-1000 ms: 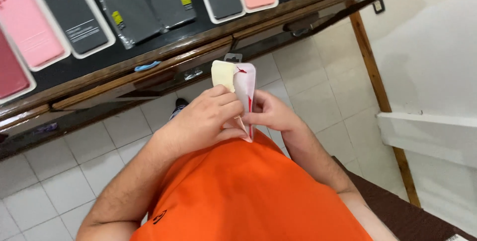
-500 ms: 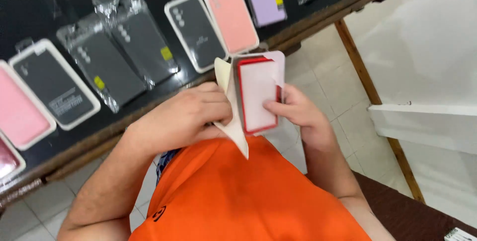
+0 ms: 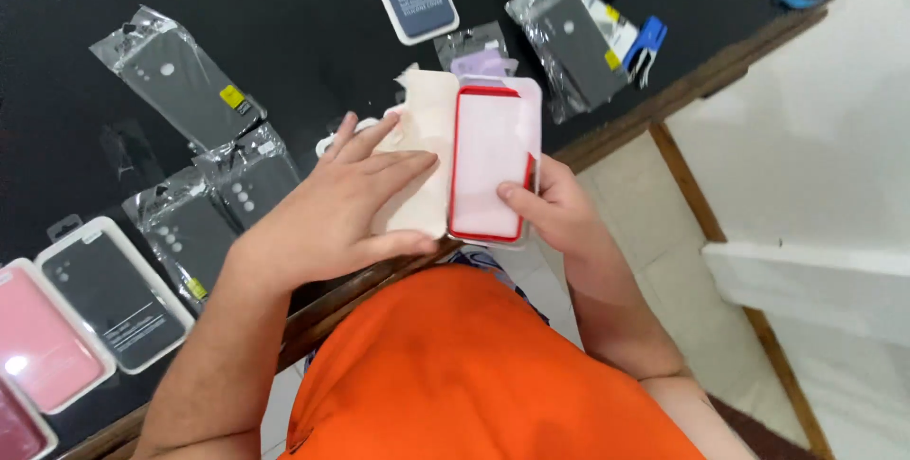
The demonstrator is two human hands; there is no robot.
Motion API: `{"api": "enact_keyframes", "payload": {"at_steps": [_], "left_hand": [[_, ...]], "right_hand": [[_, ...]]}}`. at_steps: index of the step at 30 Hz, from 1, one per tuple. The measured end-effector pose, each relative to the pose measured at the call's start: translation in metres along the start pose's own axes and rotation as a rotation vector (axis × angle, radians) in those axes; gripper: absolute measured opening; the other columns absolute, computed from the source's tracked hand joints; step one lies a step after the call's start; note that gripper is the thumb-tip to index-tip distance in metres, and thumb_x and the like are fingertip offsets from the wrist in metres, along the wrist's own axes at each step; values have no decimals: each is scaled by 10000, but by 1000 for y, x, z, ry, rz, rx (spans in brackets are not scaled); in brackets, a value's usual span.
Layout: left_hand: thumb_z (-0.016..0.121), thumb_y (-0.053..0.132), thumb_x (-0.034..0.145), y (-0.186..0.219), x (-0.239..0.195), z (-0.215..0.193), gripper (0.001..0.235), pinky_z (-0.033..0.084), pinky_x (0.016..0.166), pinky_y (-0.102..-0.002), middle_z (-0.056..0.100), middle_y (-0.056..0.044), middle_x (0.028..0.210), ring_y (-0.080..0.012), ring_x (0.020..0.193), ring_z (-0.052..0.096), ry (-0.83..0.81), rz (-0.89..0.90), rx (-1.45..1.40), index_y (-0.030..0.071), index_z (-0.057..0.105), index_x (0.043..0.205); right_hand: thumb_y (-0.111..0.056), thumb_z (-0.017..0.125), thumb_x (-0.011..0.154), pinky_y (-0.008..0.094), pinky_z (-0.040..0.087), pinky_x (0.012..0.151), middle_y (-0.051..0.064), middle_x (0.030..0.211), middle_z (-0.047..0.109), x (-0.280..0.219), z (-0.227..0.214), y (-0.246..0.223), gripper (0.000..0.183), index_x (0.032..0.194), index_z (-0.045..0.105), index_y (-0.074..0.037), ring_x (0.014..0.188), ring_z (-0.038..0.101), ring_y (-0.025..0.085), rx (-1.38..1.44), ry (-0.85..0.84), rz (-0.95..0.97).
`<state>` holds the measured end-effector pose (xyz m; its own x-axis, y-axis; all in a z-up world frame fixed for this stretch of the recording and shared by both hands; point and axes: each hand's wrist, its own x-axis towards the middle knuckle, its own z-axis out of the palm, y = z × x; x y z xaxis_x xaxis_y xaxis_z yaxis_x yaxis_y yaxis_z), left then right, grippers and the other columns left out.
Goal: The person browses a table of packaged phone cases, selects a red case, removes it from its blister packaging, retrieves a replacement backing card from a drawer, reinserts the case into the new packaging, and staples the package shut.
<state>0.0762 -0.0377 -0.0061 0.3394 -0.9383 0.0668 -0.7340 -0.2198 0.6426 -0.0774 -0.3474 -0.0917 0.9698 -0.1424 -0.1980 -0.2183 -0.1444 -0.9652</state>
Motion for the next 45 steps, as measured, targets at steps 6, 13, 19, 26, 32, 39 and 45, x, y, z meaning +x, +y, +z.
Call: {"api": "enact_keyframes", "payload": {"at_steps": [6,13,19,26,32,39,45], "left_hand": [[727,463,1121,-28,69,60,382,540,938,-470,754,-2,999,-280,991,688,426,-266,76,145,752,1331],[742,388,1058,-1,110,90,348,604,767,-345,882,58,987,-177,846,798,644,-606,-525,233,700,1367],[652,155,1152,37,130,102,314,691,881,-432,788,-143,1094,-209,945,786,1087,-387,-1089,21,598,1431],[645,138,1150,78,119,123,250,713,815,-421,781,-164,970,-197,862,790,1236,-365,-1034,-33,621,1330],[652,131,1153,75,102,163,210,700,801,-399,771,-156,941,-177,847,767,1266,-415,-1036,-20,624,1295],[664,148,1155,94,56,176,241,683,791,-374,781,-134,969,-164,855,766,1254,-470,-1081,-29,648,1318],[673,131,1155,91,-33,178,252,694,800,-374,778,-126,989,-164,860,788,1255,-522,-1040,-33,663,1346]], "right_hand": [[-130,835,1027,373,637,737,110,775,820,69,-34,-24,129,1036,796,-7,736,711,138,-80,-202,-199],[-207,726,1102,303,625,700,54,634,804,128,-95,-24,251,911,807,-66,621,738,117,-81,-485,-195],[-415,551,1205,328,699,611,231,1057,886,161,-153,-4,512,1399,736,21,850,863,234,92,-506,11],[-197,667,1192,443,680,1054,225,1392,767,222,-246,18,433,1573,636,8,1205,788,263,113,-134,-166],[-252,675,1260,511,602,1261,237,1522,720,227,-246,-6,473,1655,581,-10,1375,764,298,93,-50,-247],[-353,607,1276,482,607,1227,116,1427,738,228,-180,7,409,1586,643,-89,1295,730,181,120,-176,-228],[-366,633,1266,426,666,1106,86,1299,772,195,-76,5,357,1499,699,-104,1166,738,137,62,-211,-244]]}}
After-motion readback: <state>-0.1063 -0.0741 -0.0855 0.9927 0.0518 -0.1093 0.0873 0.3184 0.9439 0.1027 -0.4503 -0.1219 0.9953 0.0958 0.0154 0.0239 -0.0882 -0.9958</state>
